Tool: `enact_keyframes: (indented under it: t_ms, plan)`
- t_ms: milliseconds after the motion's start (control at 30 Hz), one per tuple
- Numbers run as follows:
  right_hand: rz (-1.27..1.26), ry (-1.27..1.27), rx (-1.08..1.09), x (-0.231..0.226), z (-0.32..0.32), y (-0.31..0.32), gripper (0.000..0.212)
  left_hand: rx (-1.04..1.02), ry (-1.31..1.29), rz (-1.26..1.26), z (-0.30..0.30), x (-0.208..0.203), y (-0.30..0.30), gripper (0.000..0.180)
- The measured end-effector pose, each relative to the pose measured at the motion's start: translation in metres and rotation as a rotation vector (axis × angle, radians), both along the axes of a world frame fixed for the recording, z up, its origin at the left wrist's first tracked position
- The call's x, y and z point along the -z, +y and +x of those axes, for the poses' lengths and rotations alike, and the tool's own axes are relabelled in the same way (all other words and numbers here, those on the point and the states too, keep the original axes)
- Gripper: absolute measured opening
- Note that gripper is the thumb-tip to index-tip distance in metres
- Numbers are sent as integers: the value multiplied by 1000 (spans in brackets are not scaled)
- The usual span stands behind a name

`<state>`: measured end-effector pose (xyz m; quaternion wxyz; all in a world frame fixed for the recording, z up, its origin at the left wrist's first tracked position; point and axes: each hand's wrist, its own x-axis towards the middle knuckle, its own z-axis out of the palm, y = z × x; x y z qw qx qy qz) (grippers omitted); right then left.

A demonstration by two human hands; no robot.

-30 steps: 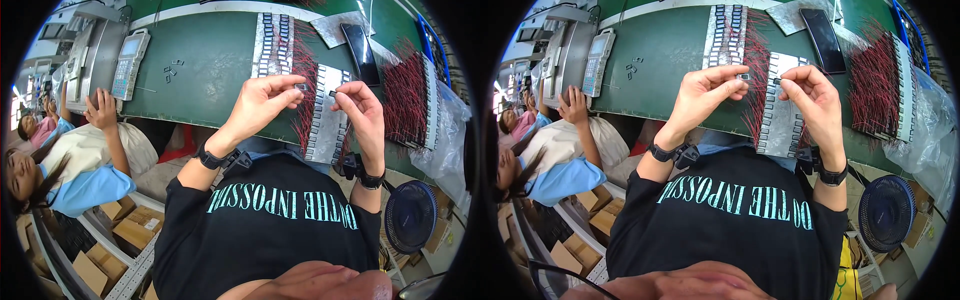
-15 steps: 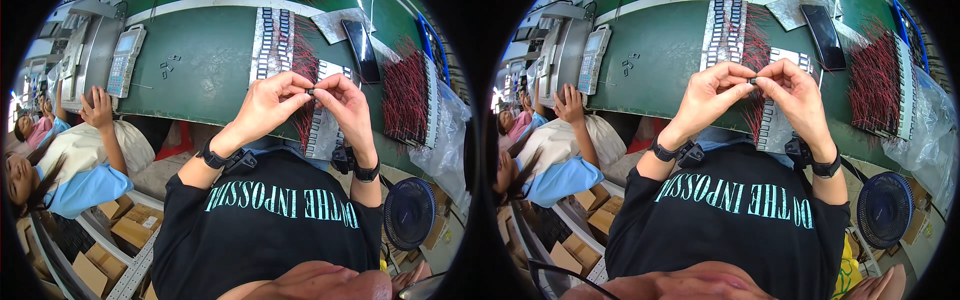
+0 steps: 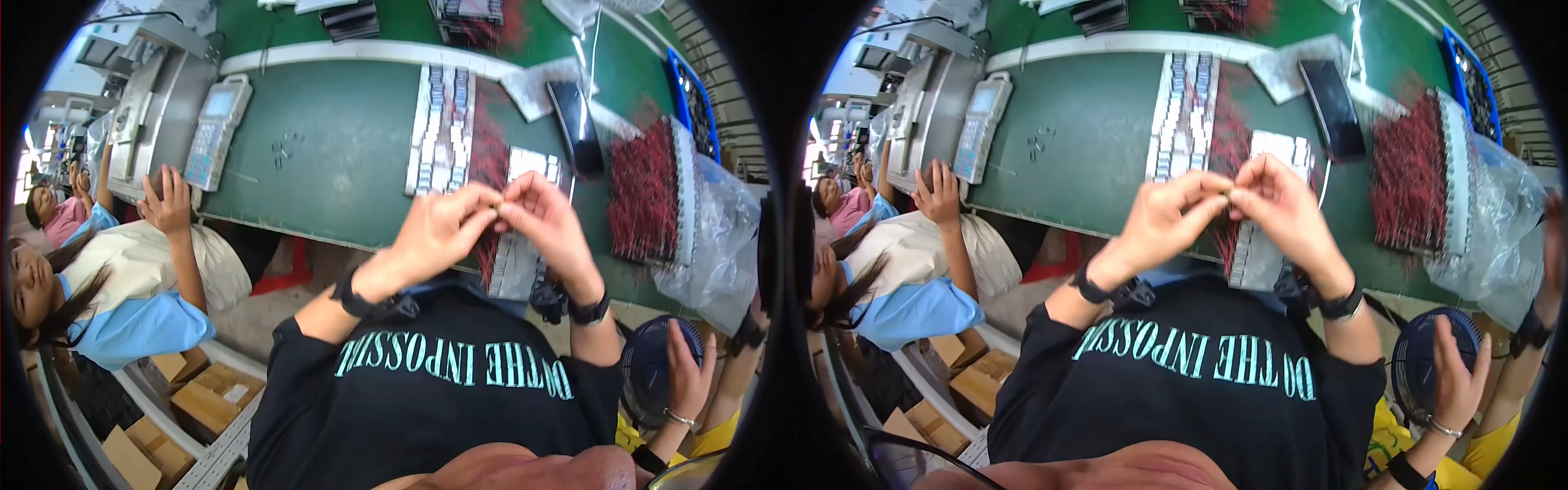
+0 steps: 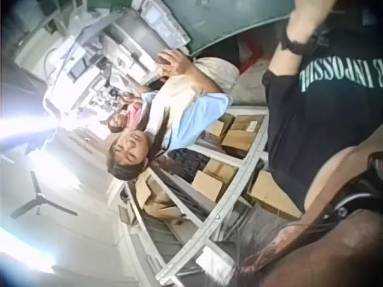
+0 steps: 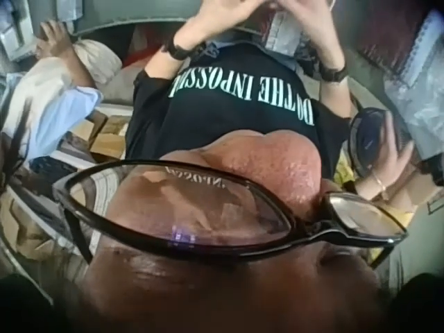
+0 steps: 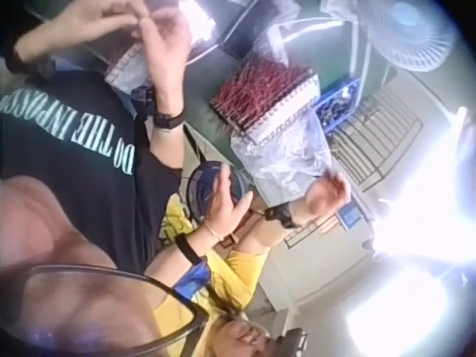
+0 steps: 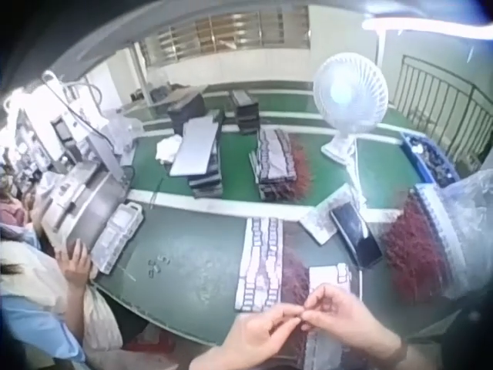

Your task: The person picks up small metal components and attaches them one by one to the ends of red wires protruding from a metal plate. After filling the plate, the person sets it aside and pulls a new plate of wires forward to repeat the process.

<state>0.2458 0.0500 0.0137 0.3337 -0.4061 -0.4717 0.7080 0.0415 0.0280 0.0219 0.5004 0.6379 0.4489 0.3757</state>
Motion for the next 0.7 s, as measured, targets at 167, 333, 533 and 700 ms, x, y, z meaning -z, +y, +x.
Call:
enact_keyframes:
  t_ms: [167, 333, 533, 700]
  plan:
    - [252, -314, 32, -18, -7, -17, 18, -70, 73, 86, 7, 5, -11, 16]
    - [248, -290, 33, -30, -8, -23, 16, 7, -188, -121, 0, 2, -4, 16]
    - [403, -382, 164, -46, 6, -28, 13, 106, 171, 70, -11, -48, 68, 40]
    - [273, -266, 285, -62, 21, -22, 11, -44, 204, -21, -27, -36, 152, 60]
